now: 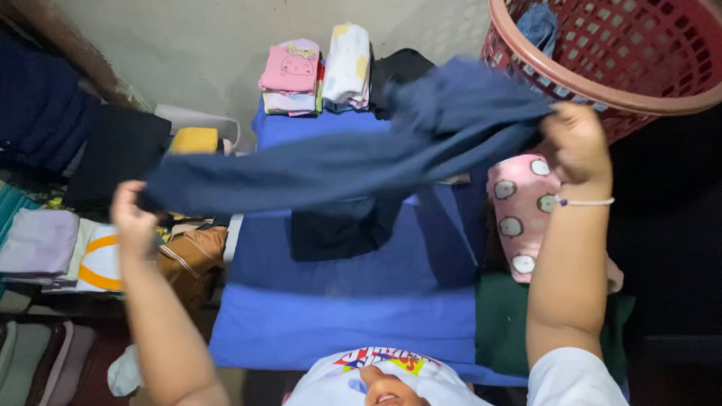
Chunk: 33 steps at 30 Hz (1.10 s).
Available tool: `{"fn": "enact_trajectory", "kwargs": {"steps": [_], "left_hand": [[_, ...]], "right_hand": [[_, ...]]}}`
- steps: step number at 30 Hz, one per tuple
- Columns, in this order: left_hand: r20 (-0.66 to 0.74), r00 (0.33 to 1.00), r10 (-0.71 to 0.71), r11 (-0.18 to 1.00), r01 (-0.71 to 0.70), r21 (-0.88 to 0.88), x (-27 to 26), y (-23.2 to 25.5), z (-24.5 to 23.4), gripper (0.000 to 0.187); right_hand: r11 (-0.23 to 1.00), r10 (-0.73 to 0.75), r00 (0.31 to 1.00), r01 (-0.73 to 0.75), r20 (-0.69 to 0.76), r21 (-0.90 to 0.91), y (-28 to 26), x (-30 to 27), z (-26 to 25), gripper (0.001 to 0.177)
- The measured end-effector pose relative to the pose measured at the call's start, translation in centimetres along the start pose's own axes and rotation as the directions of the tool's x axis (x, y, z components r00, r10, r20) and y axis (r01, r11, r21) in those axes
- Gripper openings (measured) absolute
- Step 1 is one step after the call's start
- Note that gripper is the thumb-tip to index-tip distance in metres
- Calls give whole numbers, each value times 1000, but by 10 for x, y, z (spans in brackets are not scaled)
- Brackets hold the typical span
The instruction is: The person folds several dark-colored pants on a blue-covered surface. They smooth and fold each pair, then place the folded items into a stack beside the work area. The person repeats this process for multiple pairs of pants.
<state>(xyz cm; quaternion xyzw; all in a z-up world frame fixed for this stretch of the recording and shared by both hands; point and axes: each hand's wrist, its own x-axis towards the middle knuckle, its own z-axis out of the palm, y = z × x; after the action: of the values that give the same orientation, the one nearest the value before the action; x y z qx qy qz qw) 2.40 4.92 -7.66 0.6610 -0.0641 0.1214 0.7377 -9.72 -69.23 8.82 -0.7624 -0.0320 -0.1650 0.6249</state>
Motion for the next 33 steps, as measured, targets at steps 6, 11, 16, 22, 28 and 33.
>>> {"fn": "enact_trajectory", "kwargs": {"steps": [6,11,16,22,28,33], "left_hand": [[132,878,460,779,-471,415,-41,11,156,53],[652,586,481,667,-727,161,-83,99,291,59],[677,730,-97,907,-215,363,-75,143,320,22],[700,612,368,839,-543,33,-81,132,319,23],[770,636,-47,953,-203,226,-81,108,318,23],[837,548,-12,997,69,-30,-86,92,318,24]], "right_hand": [[939,-17,984,76,178,-335,35,-21,114,19],[989,-87,844,139,529,-59,4,-50,192,20],[989,-88,890,130,448,-64,-26,-62,184,17],[995,-48,863,0,504,95,-2,-70,187,15],[992,31,846,-90,532,84,7,-67,185,13],[954,-160,792,-30,589,300,11,-69,182,23]]}}
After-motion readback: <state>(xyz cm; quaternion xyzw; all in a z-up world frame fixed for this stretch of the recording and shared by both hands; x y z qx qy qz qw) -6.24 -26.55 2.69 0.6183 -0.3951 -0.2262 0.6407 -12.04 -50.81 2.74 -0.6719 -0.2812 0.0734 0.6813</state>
